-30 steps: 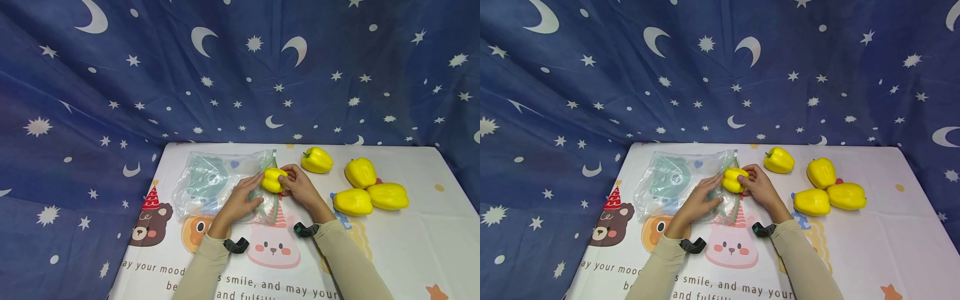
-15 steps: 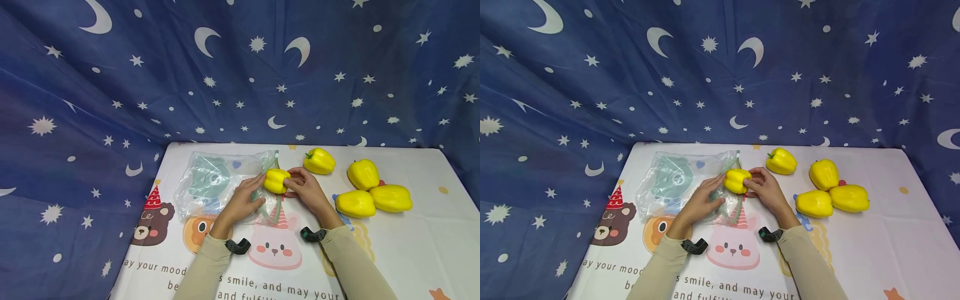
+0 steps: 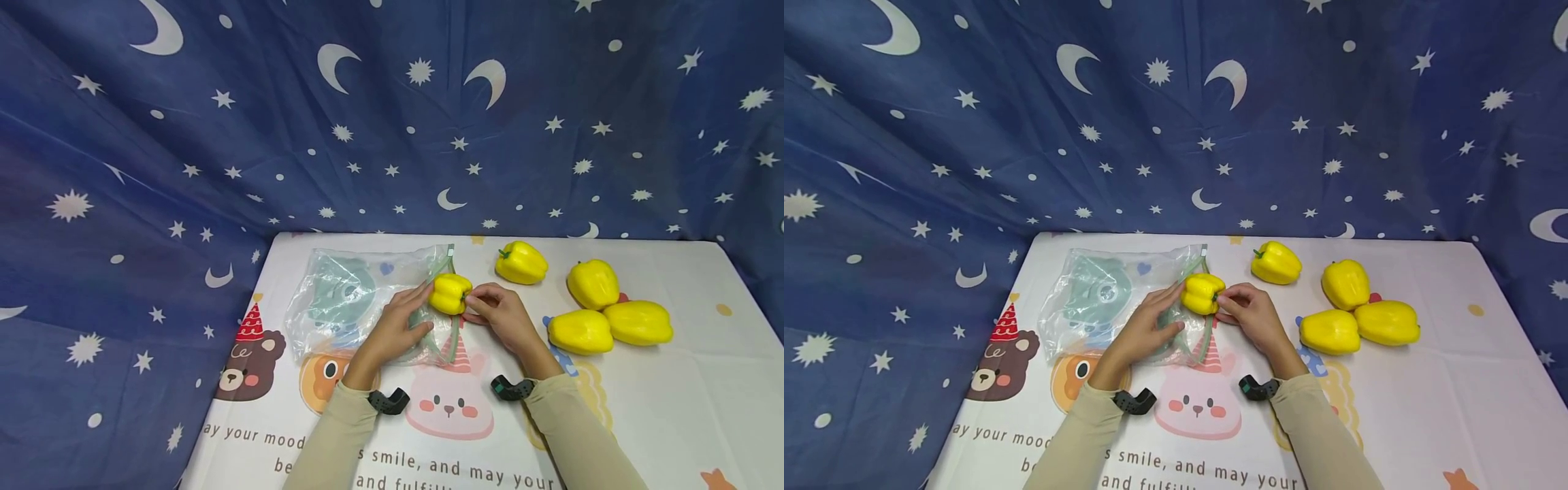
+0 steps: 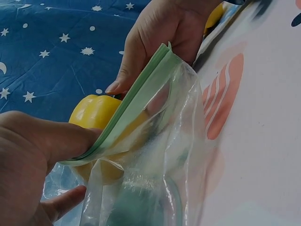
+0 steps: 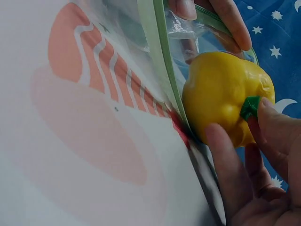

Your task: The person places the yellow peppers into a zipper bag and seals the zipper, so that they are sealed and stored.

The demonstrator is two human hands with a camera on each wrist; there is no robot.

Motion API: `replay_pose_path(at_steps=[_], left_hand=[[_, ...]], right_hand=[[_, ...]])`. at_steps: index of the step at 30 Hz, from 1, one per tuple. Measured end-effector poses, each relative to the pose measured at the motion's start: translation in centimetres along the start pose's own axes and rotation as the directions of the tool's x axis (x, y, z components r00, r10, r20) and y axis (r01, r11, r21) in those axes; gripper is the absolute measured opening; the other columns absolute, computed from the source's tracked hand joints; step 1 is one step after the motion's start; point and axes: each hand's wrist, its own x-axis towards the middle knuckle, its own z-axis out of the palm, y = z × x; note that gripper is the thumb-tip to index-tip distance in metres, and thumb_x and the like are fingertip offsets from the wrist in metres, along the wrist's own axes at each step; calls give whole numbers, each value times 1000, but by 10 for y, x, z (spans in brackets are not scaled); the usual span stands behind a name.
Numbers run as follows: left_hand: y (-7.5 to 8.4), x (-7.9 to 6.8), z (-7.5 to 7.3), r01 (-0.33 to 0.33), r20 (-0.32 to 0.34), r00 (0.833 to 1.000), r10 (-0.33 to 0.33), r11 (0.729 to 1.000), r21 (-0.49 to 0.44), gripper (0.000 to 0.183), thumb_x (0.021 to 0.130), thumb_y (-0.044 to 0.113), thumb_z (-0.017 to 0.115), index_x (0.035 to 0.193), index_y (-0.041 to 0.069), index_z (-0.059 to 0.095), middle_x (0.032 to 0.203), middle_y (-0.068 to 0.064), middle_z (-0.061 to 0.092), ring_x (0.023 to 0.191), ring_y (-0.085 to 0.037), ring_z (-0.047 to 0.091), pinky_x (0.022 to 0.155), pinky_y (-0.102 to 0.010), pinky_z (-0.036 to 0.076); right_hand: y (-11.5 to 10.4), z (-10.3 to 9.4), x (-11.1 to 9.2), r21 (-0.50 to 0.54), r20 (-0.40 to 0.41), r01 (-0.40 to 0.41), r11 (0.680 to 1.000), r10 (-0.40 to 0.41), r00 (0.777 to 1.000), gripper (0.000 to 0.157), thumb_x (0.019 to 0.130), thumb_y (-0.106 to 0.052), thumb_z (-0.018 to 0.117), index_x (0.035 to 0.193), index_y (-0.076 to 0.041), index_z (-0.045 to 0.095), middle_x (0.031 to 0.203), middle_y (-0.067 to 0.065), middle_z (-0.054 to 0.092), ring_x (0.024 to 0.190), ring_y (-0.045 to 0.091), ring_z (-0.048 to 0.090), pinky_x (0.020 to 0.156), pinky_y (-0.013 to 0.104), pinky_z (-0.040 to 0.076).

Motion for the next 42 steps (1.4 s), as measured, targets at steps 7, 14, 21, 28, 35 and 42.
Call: replay_pose_path(at_steps=[7,14,21,28,35,42], left_hand=[[-1,1,1,-1,4,1000,1,1000,4,76,95,18,72,160,23,34,167,5,31,150,-23,34,122,-51,29],[-1,1,2,-20,-15,1000,20,1000,-2,76,94,15,73,160,23,36,166,4,33,149,-25,34,122,-50,31],[2,2,2,-29,-15,999,29,1000,-6,75,94,15,73,160,23,37,166,4,33,150,-26,32,121,-50,32],[3,1,2,-24,-20,1000,24,1000,-2,75,94,14,72,159,22,37,166,4,32,150,-29,31,122,-51,31],[4,1,0,-49,-33,998,48,999,-13,75,93,12,73,159,20,38,165,4,34,150,-30,29,122,-51,29],[5,1,-1,-72,-46,996,73,997,7,75,93,12,73,159,18,38,165,2,35,149,-33,28,122,-51,26]], right_hand=[[-1,5,1,-111,-49,40,993,-46,998,36,96,-19,72,117,10,65,111,4,58,95,16,63,80,35,62],[-1,10,4,-145,-78,55,988,-66,995,33,97,-19,71,114,9,67,116,10,57,96,17,62,79,34,62],[-2,10,7,-146,-4,65,987,-66,998,28,101,-17,65,107,10,59,157,13,47,120,19,58,82,29,61],[-1,11,10,-112,39,62,992,-58,998,25,103,-16,60,108,8,54,156,17,47,115,16,60,77,32,62],[-4,15,13,-153,-25,72,986,-77,997,22,102,-15,63,104,6,58,147,18,54,109,16,60,66,30,62],[-4,20,16,-173,-101,70,982,-89,991,26,99,-18,67,106,6,64,132,16,59,94,18,59,58,30,60]])
